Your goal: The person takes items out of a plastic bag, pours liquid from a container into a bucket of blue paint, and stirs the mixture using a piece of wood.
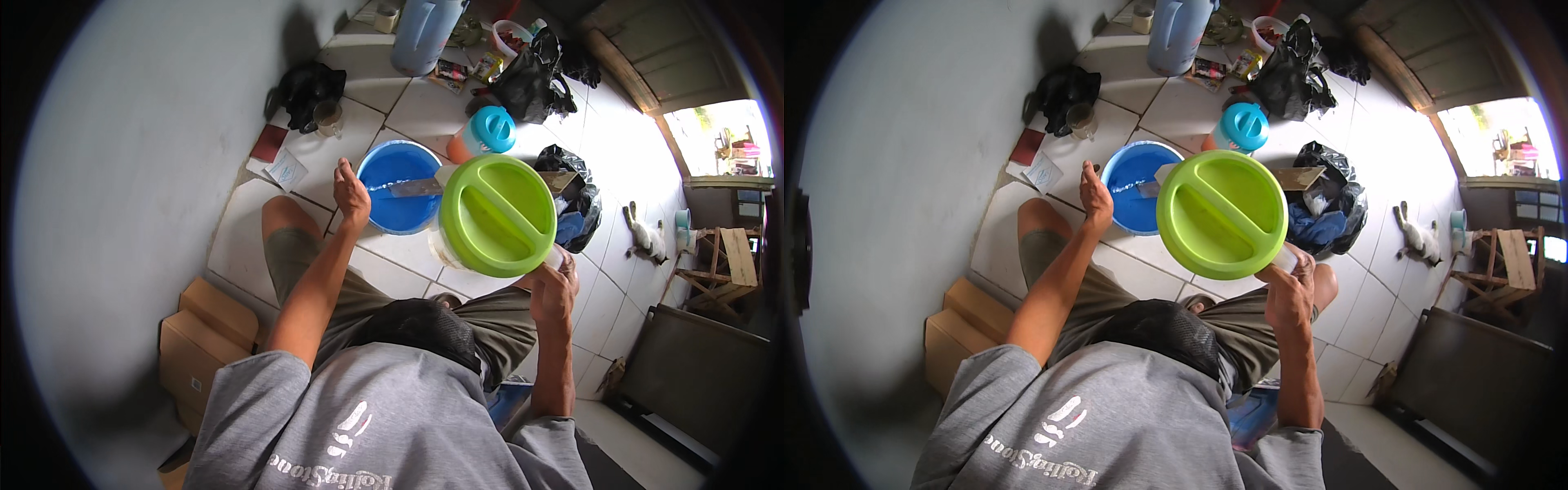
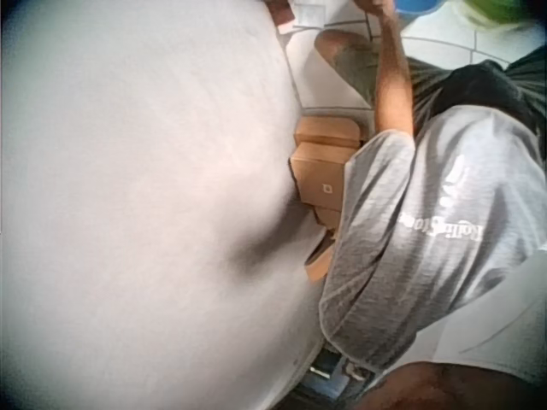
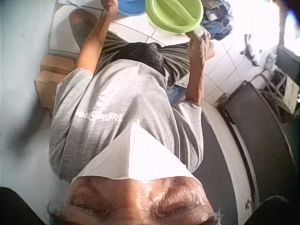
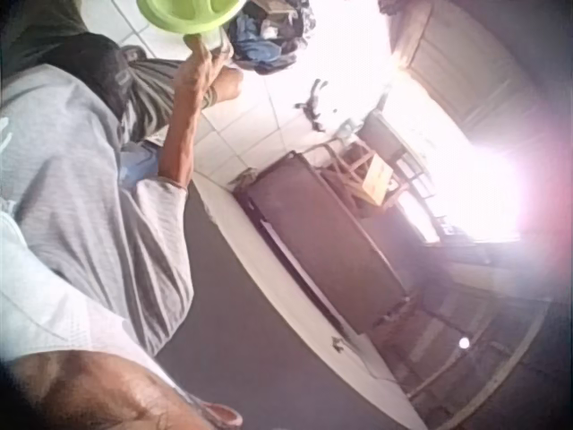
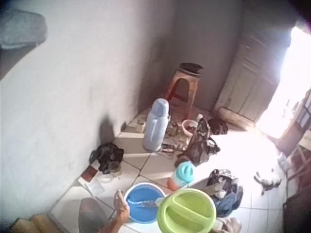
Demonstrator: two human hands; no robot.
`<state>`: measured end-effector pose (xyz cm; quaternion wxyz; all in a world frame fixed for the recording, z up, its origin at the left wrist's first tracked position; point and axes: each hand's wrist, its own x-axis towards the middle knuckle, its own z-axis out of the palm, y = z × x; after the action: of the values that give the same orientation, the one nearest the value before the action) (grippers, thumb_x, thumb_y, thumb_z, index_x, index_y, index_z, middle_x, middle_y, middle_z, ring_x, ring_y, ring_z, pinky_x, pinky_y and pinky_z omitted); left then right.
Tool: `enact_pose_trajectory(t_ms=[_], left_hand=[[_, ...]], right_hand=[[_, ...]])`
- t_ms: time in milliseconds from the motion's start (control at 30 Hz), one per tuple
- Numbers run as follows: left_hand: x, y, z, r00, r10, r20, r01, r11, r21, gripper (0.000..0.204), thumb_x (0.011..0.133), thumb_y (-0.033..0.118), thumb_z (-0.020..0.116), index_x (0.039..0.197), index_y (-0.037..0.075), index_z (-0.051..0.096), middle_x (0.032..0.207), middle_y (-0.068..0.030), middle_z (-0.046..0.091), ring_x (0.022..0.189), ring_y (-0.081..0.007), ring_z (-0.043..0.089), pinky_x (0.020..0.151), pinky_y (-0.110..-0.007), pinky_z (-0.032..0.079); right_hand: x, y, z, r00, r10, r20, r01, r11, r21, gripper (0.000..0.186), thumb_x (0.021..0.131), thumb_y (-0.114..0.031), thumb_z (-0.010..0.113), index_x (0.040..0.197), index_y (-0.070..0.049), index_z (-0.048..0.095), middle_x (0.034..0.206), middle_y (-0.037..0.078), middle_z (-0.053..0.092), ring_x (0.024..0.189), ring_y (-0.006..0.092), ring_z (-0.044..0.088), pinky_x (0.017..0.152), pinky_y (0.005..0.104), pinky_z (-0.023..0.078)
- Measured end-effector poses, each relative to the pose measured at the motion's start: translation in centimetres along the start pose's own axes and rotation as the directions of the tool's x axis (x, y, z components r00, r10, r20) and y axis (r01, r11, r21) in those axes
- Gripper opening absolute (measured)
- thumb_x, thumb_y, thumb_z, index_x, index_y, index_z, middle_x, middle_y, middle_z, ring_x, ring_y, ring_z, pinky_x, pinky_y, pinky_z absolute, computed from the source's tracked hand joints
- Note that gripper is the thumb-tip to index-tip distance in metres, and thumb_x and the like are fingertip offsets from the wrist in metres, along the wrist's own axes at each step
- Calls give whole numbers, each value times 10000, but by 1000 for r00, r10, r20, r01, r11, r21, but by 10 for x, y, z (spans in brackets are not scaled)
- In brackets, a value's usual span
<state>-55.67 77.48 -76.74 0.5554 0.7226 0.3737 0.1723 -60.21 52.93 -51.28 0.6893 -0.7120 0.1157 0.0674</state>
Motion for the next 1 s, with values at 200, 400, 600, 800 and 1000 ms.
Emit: enact_pose_trajectory(t_ms=[200, 400, 600, 800, 1000], left_hand=[[6, -22, 0, 970, 243, 2, -231, 919, 319, 343, 894, 128, 355, 1197, -34, 352, 1101, -290, 485, 992, -400, 506, 846, -410, 429], [-2, 8, 0, 995, -86, -53, 80, 991, -109, 572, 892, 447, 282, 1114, -42, 476, 1087, -278, 516, 965, -415, 514, 855, -414, 392], [-3, 9, -5, 996, 86, -28, -79, 980, 183, 360, 910, 274, 321, 1091, -11, 448, 1017, -244, 518, 866, -384, 537, 754, -406, 432], [-6, -4, -2, 965, 262, 0, -248, 913, 323, 242, 869, 99, 410, 1094, 10, 404, 1032, -202, 496, 811, -351, 550, 694, -381, 461], [-6, 19, -8, 996, 86, -25, -82, 989, 121, 425, 910, 353, 300, 970, -30, 475, 879, -257, 532, 801, -392, 534, 708, -430, 412]], right_hand=[[-2, -44, 16, 1000, -17, 15, 14, 980, 197, 221, 598, 24, 528, 812, 50, 576, 751, 60, 608, 625, 132, 563, 609, 225, 429], [36, -56, 34, 974, -172, 147, 121, 945, 304, 183, 656, 21, 493, 820, 40, 571, 760, 57, 587, 707, 130, 542, 674, 241, 409], [103, -59, 106, 967, -221, 126, 166, 924, 346, 54, 620, 11, 510, 668, -12, 510, 666, 31, 518, 619, 114, 460, 587, 238, 335], [184, -10, 168, 957, -233, 173, 165, 927, 335, 32, 619, -13, 545, 629, -24, 517, 625, 23, 517, 591, 116, 464, 587, 240, 337], [251, 53, 210, 977, -126, 174, 34, 890, 454, 180, 770, -207, 513, 796, -30, 531, 670, 23, 477, 592, 133, 427, 584, 281, 360]])
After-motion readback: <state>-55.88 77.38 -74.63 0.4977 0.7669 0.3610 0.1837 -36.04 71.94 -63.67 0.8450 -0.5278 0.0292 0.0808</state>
